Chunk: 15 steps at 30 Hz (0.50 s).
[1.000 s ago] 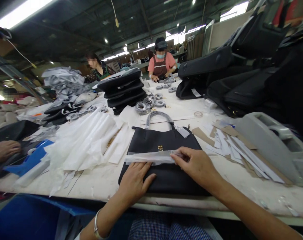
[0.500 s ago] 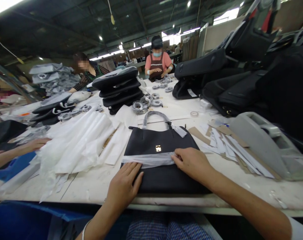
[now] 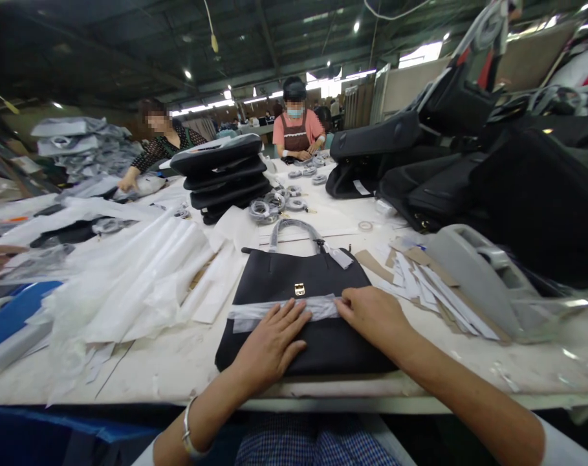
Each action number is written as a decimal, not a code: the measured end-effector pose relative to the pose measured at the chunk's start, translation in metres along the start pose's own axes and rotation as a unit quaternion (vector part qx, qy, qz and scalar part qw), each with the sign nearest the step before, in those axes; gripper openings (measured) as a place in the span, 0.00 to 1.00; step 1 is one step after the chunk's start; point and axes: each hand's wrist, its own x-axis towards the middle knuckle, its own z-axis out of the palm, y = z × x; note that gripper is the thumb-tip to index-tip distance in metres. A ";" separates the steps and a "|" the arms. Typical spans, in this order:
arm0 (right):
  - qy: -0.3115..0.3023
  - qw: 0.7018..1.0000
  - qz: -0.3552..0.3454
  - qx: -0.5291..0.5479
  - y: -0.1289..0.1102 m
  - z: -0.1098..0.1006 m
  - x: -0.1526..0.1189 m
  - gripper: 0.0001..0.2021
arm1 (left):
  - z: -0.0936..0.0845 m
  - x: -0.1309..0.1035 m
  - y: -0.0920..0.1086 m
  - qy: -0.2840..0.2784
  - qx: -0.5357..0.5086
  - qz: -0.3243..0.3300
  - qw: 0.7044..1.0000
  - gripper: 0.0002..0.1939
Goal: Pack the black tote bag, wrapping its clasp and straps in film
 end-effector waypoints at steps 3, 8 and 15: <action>0.119 0.991 -0.064 0.023 0.006 0.002 -0.013 0.15 | 0.001 -0.002 -0.001 -0.013 0.020 -0.005 1.000 0.26; 0.158 0.949 -0.268 0.056 0.005 0.018 -0.034 0.19 | 0.003 0.000 0.002 0.002 0.070 0.007 0.998 0.27; 0.208 0.971 -0.120 0.005 0.069 -0.023 -0.051 0.10 | 0.021 0.000 -0.010 0.085 0.153 0.068 0.982 0.27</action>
